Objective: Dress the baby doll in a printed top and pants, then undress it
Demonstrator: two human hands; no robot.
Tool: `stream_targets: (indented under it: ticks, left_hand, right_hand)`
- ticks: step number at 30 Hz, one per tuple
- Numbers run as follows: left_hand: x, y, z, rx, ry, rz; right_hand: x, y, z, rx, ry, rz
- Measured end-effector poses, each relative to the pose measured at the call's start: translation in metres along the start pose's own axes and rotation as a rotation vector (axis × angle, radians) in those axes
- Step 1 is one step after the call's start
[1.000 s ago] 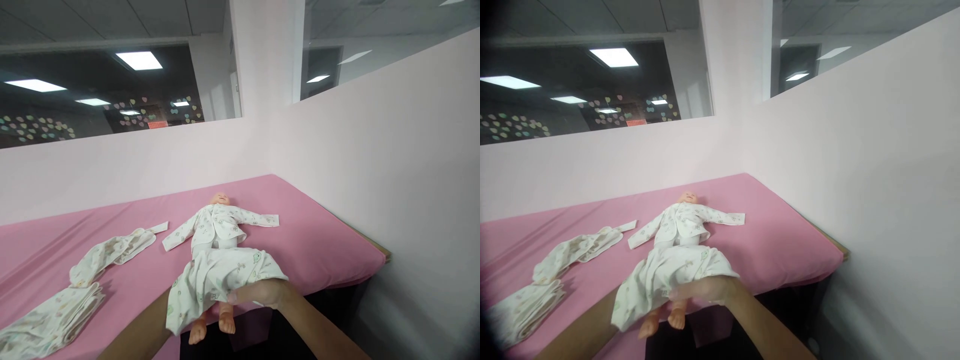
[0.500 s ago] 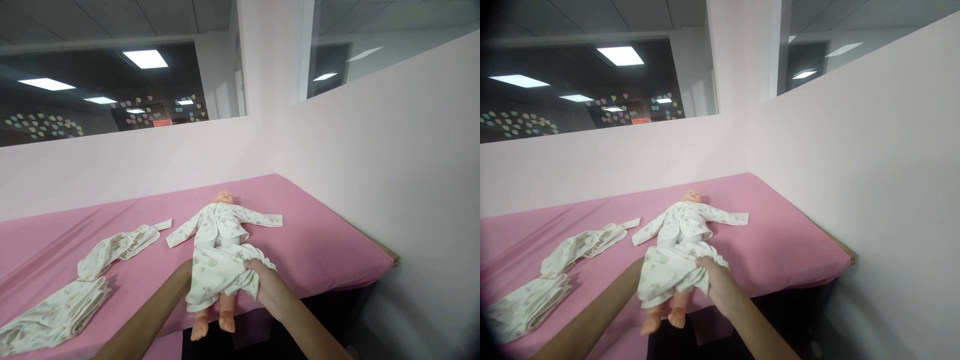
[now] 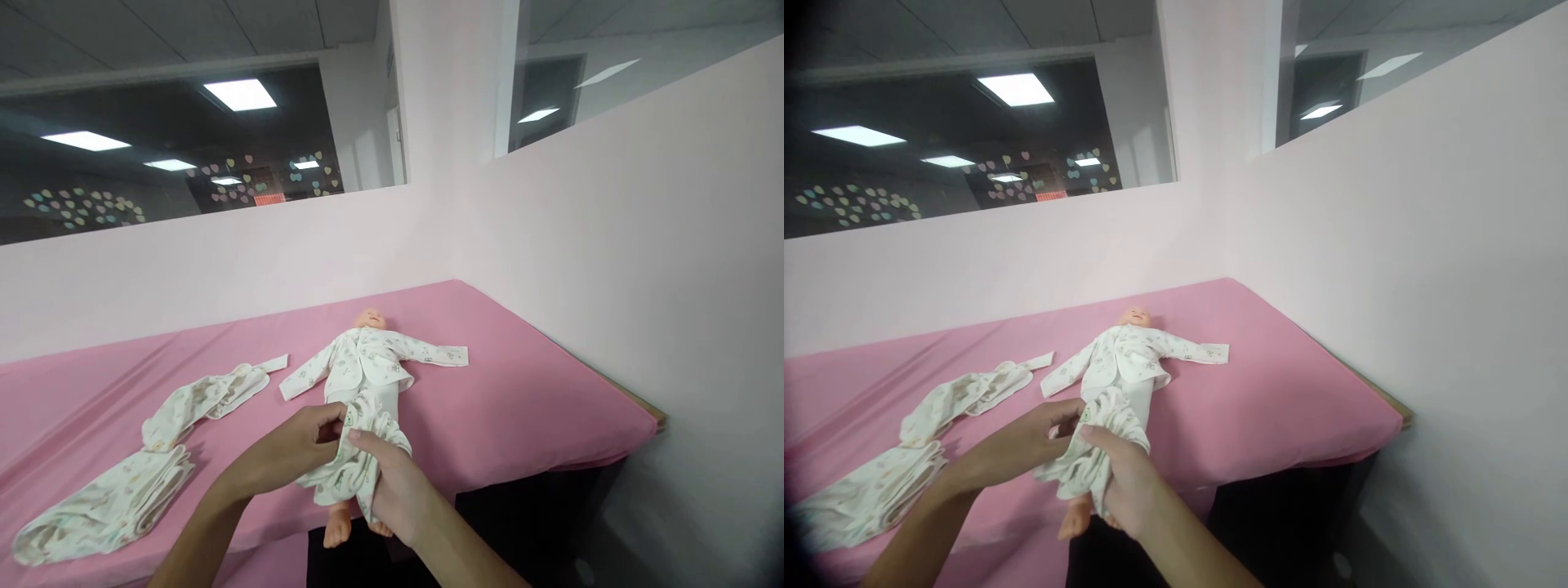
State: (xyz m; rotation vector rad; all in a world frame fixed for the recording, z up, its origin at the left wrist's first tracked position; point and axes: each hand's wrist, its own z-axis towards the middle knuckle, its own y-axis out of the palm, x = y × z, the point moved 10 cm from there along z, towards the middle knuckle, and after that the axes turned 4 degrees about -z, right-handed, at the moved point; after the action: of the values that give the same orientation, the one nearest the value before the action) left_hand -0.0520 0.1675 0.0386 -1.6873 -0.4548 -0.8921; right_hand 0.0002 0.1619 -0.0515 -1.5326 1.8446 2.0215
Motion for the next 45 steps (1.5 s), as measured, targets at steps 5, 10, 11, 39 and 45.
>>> stream_targets:
  ticks: [5,10,11,39,45]
  left_hand:
    - [0.006,-0.014,-0.004,-0.096,0.052,-0.02]
    - [0.018,-0.028,0.03,0.049,0.185,0.095]
    - [0.02,-0.024,0.041,0.073,0.221,0.217]
    - [0.043,0.008,0.088,-0.206,0.367,0.342]
    - [0.04,0.036,0.081,-0.247,0.436,0.56]
  right_hand:
    - [0.007,0.012,-0.009,-0.005,-0.059,0.16]
    - [0.02,-0.001,-0.021,0.187,-0.127,0.261]
    - [0.023,-0.003,-0.021,0.214,-0.13,0.268]
    - [-0.019,-0.046,-0.06,0.249,-0.198,0.386]
    - [-0.052,-0.063,-0.064,0.281,-0.271,0.379]
